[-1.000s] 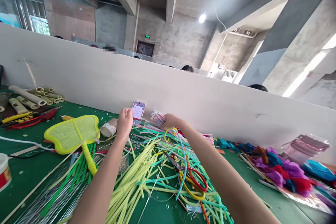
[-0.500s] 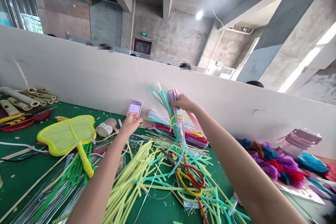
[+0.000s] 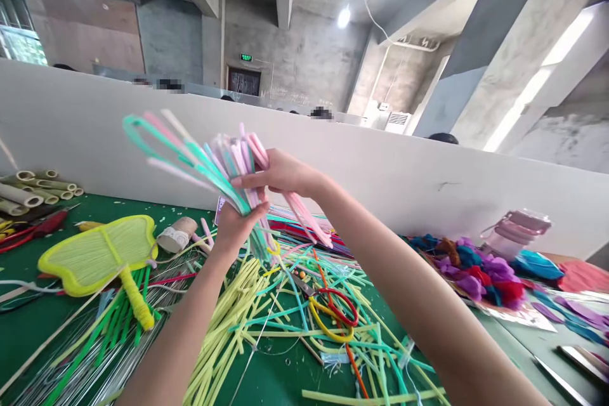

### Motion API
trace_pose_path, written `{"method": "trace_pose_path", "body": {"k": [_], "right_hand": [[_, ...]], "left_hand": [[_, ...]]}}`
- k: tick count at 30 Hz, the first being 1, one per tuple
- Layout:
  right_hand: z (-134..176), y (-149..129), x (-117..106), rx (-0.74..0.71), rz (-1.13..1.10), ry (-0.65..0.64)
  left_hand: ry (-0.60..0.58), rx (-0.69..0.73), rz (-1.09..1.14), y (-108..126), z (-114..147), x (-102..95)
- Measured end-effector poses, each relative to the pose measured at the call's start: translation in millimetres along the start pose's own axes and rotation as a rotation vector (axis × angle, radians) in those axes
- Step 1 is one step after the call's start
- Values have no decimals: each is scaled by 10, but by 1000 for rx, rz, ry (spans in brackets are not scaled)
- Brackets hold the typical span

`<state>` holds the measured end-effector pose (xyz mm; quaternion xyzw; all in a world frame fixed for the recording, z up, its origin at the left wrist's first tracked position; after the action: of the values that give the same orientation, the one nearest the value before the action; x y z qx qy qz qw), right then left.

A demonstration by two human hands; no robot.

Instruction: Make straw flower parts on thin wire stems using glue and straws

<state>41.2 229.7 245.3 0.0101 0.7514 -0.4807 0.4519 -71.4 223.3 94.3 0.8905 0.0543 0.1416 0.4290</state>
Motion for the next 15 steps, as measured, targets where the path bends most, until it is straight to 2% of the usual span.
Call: {"method": "trace_pose_path", "body": {"k": [2, 6, 8, 10, 11, 15], "right_hand": [[34, -46, 44, -48, -70, -25], [257, 52, -64, 93, -252, 265], [469, 181, -10, 203, -475, 332], [731, 346, 239, 337, -817, 271], [874, 438, 437, 456, -987, 236], [1384, 775, 1395, 691, -988, 224]], "left_hand": [[115, -2, -14, 43, -24, -55], [386, 20, -22, 189, -130, -298], [553, 53, 74, 316, -188, -435], [679, 81, 112, 459, -237, -538], [728, 90, 129, 525, -254, -573], [831, 150, 224, 705, -280, -615]]}}
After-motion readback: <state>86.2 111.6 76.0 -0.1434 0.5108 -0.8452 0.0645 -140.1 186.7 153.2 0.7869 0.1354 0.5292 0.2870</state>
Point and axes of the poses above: each hand's wrist, its own z-axis away from the middle knuckle, its own x-axis out of the palm, y = z × x, the point moved 1 cm from there along -z, towards the middle knuckle, and after that the axes turned 4 degrees about x, right-handed, at the moved point
